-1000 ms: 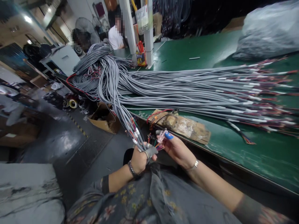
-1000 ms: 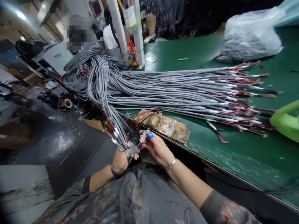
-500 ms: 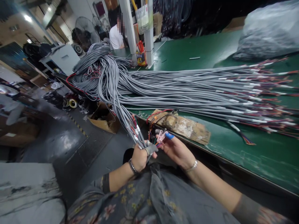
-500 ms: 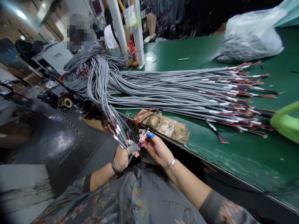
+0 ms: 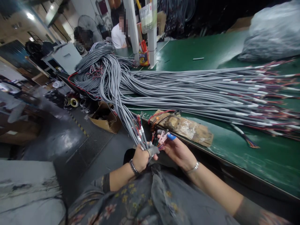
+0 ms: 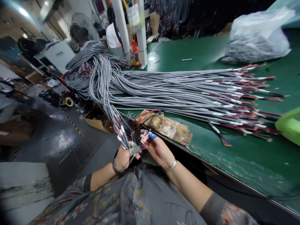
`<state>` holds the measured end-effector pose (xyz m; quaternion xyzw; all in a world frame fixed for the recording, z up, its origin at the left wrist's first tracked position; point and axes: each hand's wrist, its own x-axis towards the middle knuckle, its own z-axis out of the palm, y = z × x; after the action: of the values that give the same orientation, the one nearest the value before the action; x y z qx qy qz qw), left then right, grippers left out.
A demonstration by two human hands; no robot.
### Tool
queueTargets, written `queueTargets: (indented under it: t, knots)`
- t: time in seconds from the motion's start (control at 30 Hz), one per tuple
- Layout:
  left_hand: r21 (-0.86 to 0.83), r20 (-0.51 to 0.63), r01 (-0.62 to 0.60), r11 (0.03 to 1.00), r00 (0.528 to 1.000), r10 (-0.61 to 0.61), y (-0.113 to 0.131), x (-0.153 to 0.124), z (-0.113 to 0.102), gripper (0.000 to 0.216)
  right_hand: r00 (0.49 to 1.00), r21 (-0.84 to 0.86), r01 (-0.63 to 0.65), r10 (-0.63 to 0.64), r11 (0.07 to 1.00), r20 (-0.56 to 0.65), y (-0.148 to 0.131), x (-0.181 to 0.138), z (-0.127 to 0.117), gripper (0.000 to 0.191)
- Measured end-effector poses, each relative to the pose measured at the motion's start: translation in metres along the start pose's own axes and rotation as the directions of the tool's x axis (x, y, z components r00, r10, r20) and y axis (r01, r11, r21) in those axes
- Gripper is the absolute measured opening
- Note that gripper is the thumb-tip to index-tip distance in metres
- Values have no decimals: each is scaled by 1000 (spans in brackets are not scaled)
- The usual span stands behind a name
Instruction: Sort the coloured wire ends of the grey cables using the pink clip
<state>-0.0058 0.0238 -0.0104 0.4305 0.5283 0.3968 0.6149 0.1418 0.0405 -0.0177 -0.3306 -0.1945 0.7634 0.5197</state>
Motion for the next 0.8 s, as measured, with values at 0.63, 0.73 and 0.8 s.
queueTargets:
  t: [0.63,0.73,0.8]
  knots:
    - [-83,45,-82,993,995,86,1,-5,0,31,1000,59,-1,-1,998,21,2,-2,-1,31]
    - [-67,61,-117,991,991,121,0,-8,-3,32,1000,84,-11,9,996,27,2,-2,-1,35]
    - [-39,82,-129,991,988,132,0,-11,-5,34,1000,79,-11,10,997,18,1,-3,-1,34]
